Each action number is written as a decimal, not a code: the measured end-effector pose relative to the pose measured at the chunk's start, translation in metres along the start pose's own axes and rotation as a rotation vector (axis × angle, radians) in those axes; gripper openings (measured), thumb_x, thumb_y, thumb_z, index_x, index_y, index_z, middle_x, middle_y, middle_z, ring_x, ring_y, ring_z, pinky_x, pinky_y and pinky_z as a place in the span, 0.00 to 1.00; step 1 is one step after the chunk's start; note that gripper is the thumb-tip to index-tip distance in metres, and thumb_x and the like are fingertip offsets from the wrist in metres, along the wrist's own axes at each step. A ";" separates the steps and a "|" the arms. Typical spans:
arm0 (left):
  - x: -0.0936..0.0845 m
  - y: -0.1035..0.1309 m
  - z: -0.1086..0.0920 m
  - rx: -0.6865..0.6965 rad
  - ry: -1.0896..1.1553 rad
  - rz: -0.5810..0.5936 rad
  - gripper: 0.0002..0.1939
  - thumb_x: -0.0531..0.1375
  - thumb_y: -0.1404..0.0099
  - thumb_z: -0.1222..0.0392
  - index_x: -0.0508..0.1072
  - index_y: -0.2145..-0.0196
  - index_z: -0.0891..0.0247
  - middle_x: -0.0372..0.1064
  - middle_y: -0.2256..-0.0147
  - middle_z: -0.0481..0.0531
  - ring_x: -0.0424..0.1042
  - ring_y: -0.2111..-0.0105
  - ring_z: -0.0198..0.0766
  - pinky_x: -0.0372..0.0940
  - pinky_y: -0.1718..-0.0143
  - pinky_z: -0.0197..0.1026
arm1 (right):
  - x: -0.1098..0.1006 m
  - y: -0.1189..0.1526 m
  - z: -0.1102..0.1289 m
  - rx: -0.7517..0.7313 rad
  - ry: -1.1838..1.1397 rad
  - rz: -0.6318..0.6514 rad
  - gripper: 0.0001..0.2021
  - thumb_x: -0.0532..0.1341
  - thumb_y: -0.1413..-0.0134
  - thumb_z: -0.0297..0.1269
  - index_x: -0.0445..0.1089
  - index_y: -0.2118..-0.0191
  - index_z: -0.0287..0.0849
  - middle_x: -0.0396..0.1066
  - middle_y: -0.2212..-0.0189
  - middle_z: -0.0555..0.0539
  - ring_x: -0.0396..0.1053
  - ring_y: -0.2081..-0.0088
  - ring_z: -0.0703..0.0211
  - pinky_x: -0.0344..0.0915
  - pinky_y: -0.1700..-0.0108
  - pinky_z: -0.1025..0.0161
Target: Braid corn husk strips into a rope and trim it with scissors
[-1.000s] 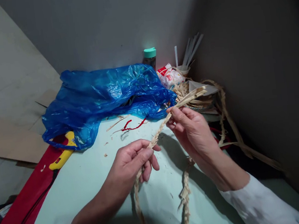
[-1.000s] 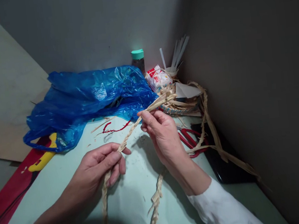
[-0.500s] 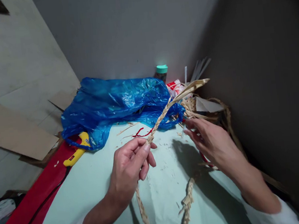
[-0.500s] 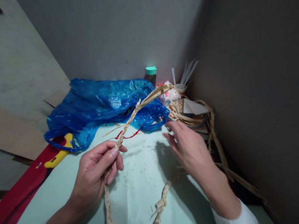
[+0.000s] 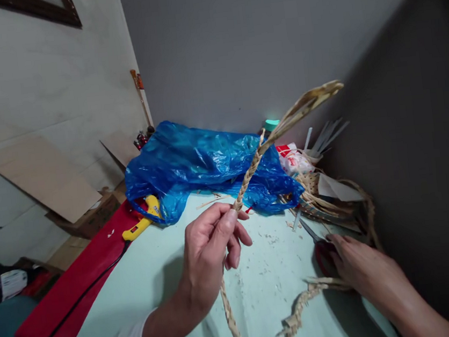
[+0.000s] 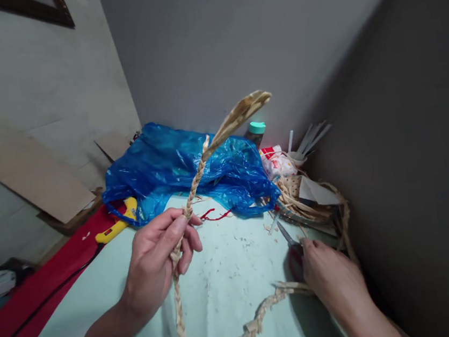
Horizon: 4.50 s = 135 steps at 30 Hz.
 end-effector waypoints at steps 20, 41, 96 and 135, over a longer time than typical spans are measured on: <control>-0.013 -0.018 -0.003 -0.004 0.102 -0.082 0.14 0.59 0.35 0.54 0.76 0.68 0.68 0.68 0.76 0.48 0.61 0.85 0.24 0.53 0.85 0.29 | -0.029 -0.026 0.009 -0.407 -0.368 -0.251 0.16 0.55 0.43 0.32 0.68 0.49 0.41 0.73 0.58 0.39 0.74 0.68 0.54 0.69 0.69 0.61; 0.011 -0.001 0.015 -0.229 -0.061 0.059 0.07 0.60 0.38 0.58 0.72 0.70 0.65 0.71 0.79 0.48 0.63 0.88 0.28 0.57 0.88 0.30 | -0.068 0.005 0.081 -0.522 -0.572 -0.672 0.19 0.59 0.45 0.39 0.62 0.48 0.40 0.65 0.67 0.44 0.64 0.69 0.56 0.61 0.70 0.61; 0.022 0.010 0.028 -0.055 -0.395 0.116 0.10 0.57 0.34 0.58 0.71 0.59 0.66 0.70 0.77 0.48 0.63 0.85 0.27 0.61 0.83 0.30 | -0.064 0.005 0.088 0.002 -1.842 -0.175 0.19 0.68 0.52 0.44 0.62 0.58 0.46 0.75 0.65 0.47 0.72 0.71 0.61 0.68 0.71 0.65; 0.034 0.019 0.032 -0.299 -0.500 0.277 0.09 0.60 0.39 0.57 0.75 0.72 0.65 0.66 0.83 0.46 0.58 0.84 0.27 0.53 0.83 0.31 | -0.068 0.004 0.074 -0.019 -2.205 -0.209 0.18 0.69 0.52 0.37 0.67 0.54 0.50 0.74 0.63 0.52 0.72 0.62 0.63 0.69 0.61 0.67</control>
Point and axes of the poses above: each hand's wrist, its own y-axis away from the middle knuckle, its own x-axis out of the palm, z = x × y, the point moved 1 cm from there along -y, towards the middle knuckle
